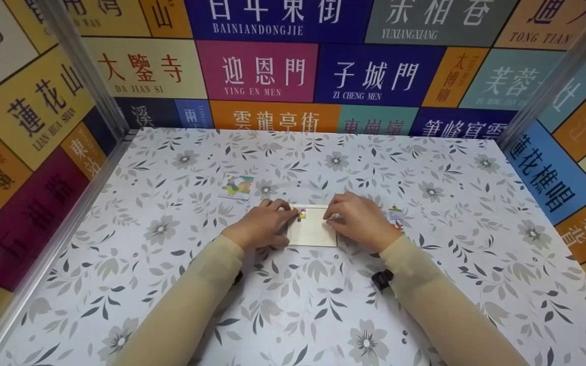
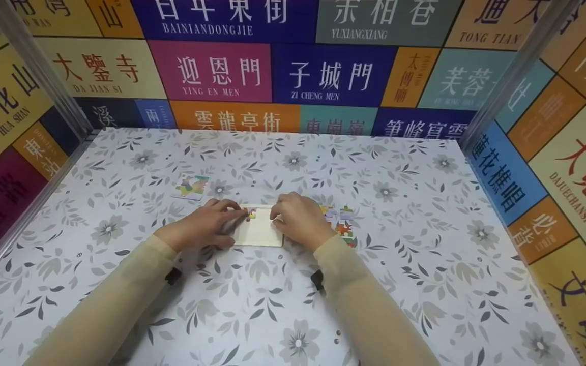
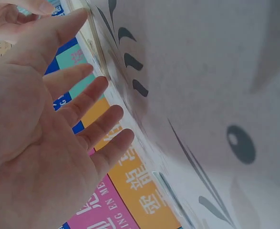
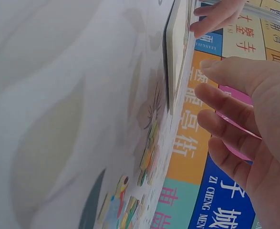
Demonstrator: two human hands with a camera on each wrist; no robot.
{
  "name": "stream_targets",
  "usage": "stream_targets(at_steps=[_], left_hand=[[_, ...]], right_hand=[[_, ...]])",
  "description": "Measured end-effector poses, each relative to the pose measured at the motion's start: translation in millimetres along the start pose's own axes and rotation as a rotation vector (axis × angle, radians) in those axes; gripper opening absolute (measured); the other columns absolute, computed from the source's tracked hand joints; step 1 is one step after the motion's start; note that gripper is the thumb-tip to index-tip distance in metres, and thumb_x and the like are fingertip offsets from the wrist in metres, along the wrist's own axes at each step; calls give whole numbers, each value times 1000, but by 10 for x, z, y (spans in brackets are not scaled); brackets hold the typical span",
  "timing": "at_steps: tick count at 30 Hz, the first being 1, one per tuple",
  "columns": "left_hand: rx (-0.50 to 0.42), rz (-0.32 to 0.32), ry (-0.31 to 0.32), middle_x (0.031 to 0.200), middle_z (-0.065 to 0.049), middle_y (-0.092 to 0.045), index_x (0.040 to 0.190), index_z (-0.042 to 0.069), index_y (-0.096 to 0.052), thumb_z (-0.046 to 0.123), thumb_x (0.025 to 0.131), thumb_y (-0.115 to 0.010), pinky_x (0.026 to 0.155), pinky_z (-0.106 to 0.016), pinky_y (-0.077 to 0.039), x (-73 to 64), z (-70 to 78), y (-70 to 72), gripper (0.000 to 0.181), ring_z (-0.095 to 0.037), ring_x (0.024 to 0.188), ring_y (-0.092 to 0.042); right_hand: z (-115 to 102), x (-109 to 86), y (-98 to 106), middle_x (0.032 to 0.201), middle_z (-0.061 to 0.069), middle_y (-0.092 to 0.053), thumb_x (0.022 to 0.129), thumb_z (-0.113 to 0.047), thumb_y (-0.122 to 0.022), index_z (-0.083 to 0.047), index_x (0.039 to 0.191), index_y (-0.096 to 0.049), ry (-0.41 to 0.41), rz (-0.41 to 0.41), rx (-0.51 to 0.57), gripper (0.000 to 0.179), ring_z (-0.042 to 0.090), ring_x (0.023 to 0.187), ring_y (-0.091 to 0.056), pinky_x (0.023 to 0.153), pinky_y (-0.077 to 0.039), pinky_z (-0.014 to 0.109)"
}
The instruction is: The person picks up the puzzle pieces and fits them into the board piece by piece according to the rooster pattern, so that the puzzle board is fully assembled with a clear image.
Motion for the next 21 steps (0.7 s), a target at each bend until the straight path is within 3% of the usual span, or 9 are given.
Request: stream_targets(at_steps=[5,21], left_hand=[[29,-14,7,151,-10,-49,154,16,-51,36,91,-76,107,-56,-44,3,4,-7,70,-37,134,-45],[-38,1,36,152,-7,-48,151,16,-53,36,90,-79,109,-58,-41,-3,-41,-32,70,-34,136,-43]], right_hand=[[42,-41,13,104,-2,-72,93,-22,-76,-19,98,-82,-8,6,10,9,21,102,-67,86,-56,43],[331,-241,99,101,-5,-72,91,-23,-79,-19,95,-82,-77,25,-4,7,18,96,-66,81,-56,42]])
Point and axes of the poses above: each hand's wrist, its own x-axis towards the middle knuckle, its own y-axis out of the back of the hand, z = x × y, the point moved 5 cm from there along x, towards the middle knuckle
